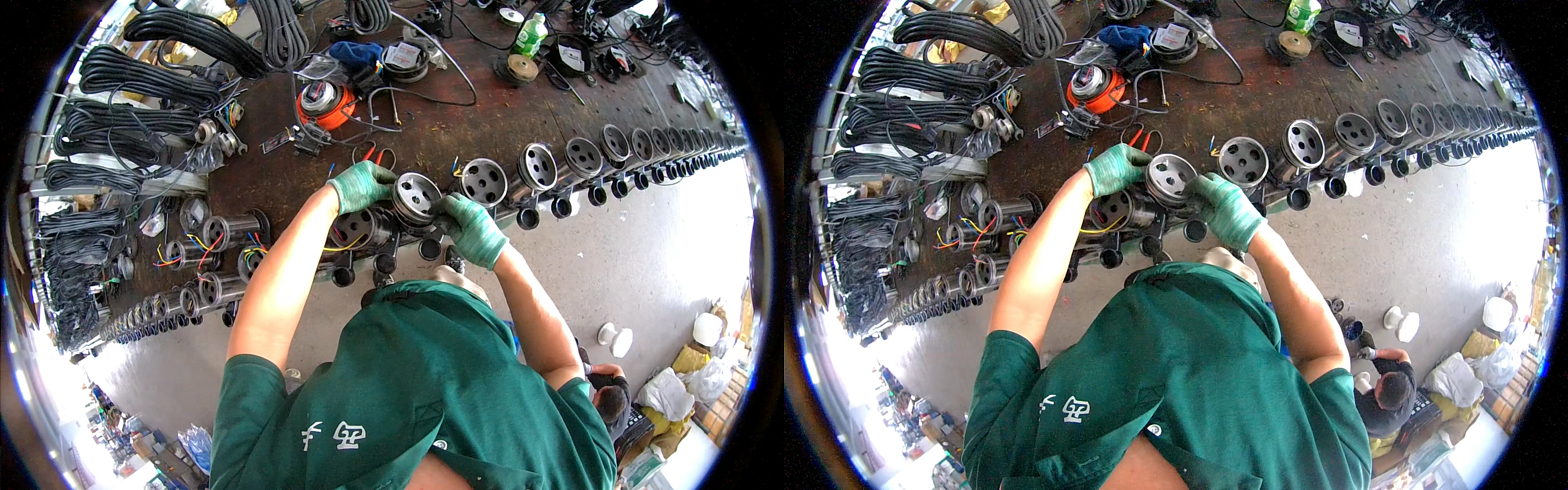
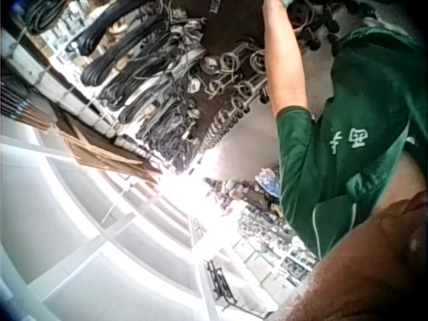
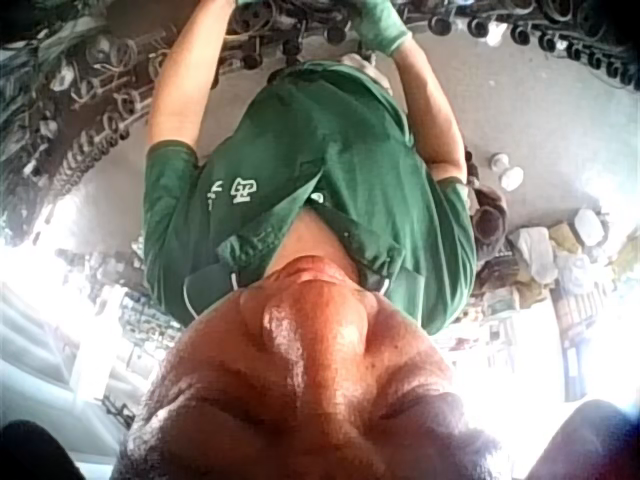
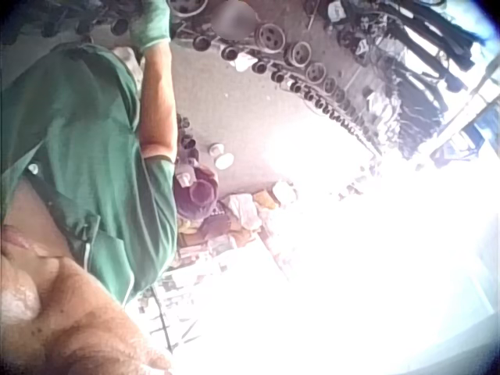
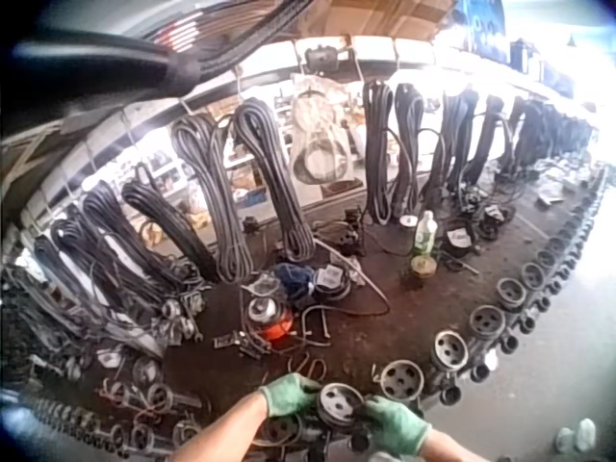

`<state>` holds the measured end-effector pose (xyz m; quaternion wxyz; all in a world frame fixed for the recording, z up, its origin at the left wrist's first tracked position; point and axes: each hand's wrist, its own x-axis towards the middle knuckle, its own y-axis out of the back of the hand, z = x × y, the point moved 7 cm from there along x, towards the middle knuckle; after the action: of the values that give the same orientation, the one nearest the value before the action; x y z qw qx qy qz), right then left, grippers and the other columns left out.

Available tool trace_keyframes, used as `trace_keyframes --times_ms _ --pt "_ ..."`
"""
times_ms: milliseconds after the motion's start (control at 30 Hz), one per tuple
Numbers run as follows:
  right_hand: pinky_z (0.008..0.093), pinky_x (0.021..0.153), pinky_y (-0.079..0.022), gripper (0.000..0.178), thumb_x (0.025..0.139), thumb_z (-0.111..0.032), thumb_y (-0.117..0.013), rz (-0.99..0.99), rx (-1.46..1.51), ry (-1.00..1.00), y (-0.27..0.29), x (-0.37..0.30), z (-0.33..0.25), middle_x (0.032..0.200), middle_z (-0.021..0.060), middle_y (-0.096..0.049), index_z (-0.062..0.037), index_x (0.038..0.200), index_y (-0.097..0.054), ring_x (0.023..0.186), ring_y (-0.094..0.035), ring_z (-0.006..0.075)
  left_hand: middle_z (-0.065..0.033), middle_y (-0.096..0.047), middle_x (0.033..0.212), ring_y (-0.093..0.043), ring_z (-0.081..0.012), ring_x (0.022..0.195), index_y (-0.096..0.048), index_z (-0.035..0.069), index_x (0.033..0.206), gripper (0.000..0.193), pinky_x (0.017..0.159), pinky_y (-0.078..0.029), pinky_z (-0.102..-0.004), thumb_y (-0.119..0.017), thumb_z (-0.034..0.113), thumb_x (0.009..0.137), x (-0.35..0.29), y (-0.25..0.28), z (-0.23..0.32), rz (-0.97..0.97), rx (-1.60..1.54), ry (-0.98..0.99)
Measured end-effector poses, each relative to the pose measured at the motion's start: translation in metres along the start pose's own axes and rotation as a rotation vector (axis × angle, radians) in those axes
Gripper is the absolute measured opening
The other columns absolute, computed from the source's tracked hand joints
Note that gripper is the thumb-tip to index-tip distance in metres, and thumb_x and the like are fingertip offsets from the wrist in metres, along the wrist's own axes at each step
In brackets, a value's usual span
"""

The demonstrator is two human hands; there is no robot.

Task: The person assembles cylindrical metal components on a workbench, inserting wires and securing parts by hand. They repeatedly pick up parts, align them, and place them into a row of similar units, occasionally using tools like pliers to adjust connections.

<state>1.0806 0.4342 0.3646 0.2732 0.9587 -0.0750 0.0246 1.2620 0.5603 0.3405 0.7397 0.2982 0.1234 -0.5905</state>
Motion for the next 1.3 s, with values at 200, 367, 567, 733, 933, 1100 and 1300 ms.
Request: trace_keyframes --times_ms 200,367,567,733,933,1100,1300 --pt "0.0424 0.083 -0.055 0.028 0.088 0.004 -0.072 0.014 0.001 -0.023 -0.001 -0.003 -0.002 0.104 0.0171 -0.068 -0.0008 0.115 -0.07 0.094 -0.068 0.0362 -0.011 -0.08 0.109 -0.073 -0.0157 0.095 -0.075 0.0 0.125 0.03 0.09 -0.058 -0.0331 -0.071 0.013 0.098 0.005 0.002 -0.01 -0.003 0.104 -0.013" --pt "0.0431 0.083 -0.055 0.028 0.087 0.003 -0.073 -0.008 -0.012 -0.039 -0.006 -0.001 -0.001 0.106 0.0175 -0.067 -0.0012 0.115 -0.07 0.096 -0.067 0.0377 -0.0095 -0.079 0.114 -0.071 -0.0137 0.1 -0.072 0.002 0.13 0.034 0.093 -0.057 -0.0332 -0.069 0.011 0.098 0.004 0.001 -0.008 -0.063 0.154 -0.069" --pt "0.0447 0.084 -0.054 0.025 0.088 0.002 -0.072 0.021 -0.057 -0.05 0.001 0.007 -0.002 0.104 0.0174 -0.068 -0.0025 0.113 -0.07 0.098 -0.067 0.04 -0.0183 -0.076 0.119 -0.073 -0.0313 0.11 -0.071 0.004 0.127 0.036 0.098 -0.055 -0.0392 -0.071 0.011 0.092 -0.018 0.007 0.015 0.286 0.496 -0.149" --pt "0.0407 0.087 -0.054 0.022 0.091 0.001 -0.07 -0.019 0.133 -0.15 0.0 0.001 0.01 0.104 0.018 -0.071 -0.0024 0.113 -0.069 0.096 -0.069 0.0327 -0.0168 -0.068 0.126 -0.064 -0.0385 0.118 -0.076 0.006 0.115 0.039 0.103 -0.051 -0.0467 -0.08 0.029 0.084 -0.066 -0.028 0.046 0.456 0.886 -0.03" --pt "0.0364 0.087 -0.054 0.024 0.098 -0.006 -0.07 -0.061 0.315 -0.345 -0.007 -0.003 0.02 0.105 0.0149 -0.073 -0.0035 0.122 -0.066 0.096 -0.068 0.0212 -0.0137 -0.062 0.137 -0.052 -0.0419 0.134 -0.082 0.015 0.104 0.032 0.11 -0.043 -0.0563 -0.084 0.034 0.078 -0.065 -0.07 0.029 0.756 0.866 -0.125" --pt "0.0264 0.061 -0.05 0.025 0.104 -0.013 -0.065 -0.065 0.28 -0.284 -0.005 -0.003 0.024 0.091 0.0019 -0.069 -0.0045 0.127 -0.063 0.075 -0.063 0.0088 -0.0064 -0.059 0.146 -0.043 -0.042 0.144 -0.082 0.02 0.109 0.037 0.117 -0.029 -0.0655 -0.086 0.034 0.076 -0.053 -0.075 0.026 0.914 0.758 -0.122" --pt "0.0363 0.083 -0.055 0.028 0.101 -0.013 -0.068 -0.116 0.299 -0.396 -0.006 -0.005 0.031 0.105 0.0128 -0.074 -0.0043 0.127 -0.063 0.091 -0.068 0.019 -0.0028 -0.059 0.147 -0.041 -0.0389 0.148 -0.082 0.018 0.109 0.035 0.116 -0.032 -0.0645 -0.086 0.033 0.077 -0.046 -0.075 0.016 0.874 0.781 -0.08"
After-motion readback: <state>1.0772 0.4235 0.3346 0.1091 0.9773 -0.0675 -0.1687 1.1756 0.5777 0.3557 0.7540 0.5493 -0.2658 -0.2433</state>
